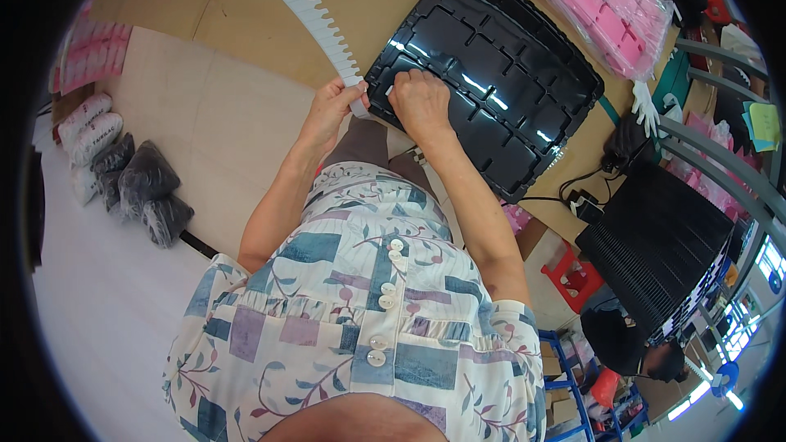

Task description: The person repeatedly assembles black plastic trays by applying white adhesive strips to the edges and then placing pink foam inserts into the compartments. The person smooths the foam to ensure it fits and then moves the completed tray aside to begin the process again with a new tray.

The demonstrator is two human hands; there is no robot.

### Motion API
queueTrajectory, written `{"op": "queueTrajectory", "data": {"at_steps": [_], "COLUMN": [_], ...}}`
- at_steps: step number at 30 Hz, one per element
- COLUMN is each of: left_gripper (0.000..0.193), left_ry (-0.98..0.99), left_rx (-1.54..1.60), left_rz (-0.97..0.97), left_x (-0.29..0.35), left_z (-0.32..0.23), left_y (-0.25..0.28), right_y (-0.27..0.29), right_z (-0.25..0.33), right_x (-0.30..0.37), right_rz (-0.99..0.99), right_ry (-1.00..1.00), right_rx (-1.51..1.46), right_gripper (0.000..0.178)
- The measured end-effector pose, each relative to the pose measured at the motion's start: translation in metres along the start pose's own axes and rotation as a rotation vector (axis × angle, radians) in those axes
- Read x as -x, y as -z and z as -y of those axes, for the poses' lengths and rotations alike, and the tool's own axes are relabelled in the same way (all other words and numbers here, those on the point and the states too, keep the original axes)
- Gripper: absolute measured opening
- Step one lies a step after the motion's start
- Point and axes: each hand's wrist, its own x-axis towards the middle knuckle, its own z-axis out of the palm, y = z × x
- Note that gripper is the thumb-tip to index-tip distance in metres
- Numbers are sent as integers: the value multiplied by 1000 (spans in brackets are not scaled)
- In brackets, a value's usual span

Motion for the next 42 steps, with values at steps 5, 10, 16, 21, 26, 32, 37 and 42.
{"op": "queueTrajectory", "data": {"at_steps": [5,10,16,21,26,32,37,42], "left_gripper": [9,10,12,18,22,15,17,19], "left_ry": [10,5,3,19,2,-29,-96,-5], "left_rx": [30,64,39,90,-85,147,148,122], "left_rz": [10,-4,7,-23,60,129,144,135], "left_x": [0,0,6,7,20,19,20,17], "left_z": [2,5,3,5,-3,-10,-14,-20], "left_y": [0,-2,-6,-7,-16,-30,-34,-37], "right_y": [2,-6,13,15,42,32,47,47], "right_z": [9,10,-15,-25,-25,-15,-7,-12], "right_x": [-5,-7,7,29,33,24,19,20], "right_rz": [76,87,165,-103,22,289,270,222], "right_ry": [-47,108,248,-419,-703,-624,-558,-503], "right_rx": [61,97,-265,-805,-1614,-1485,-1262,-1066], "right_gripper": [13,14,11,5,8,17,12,11]}}
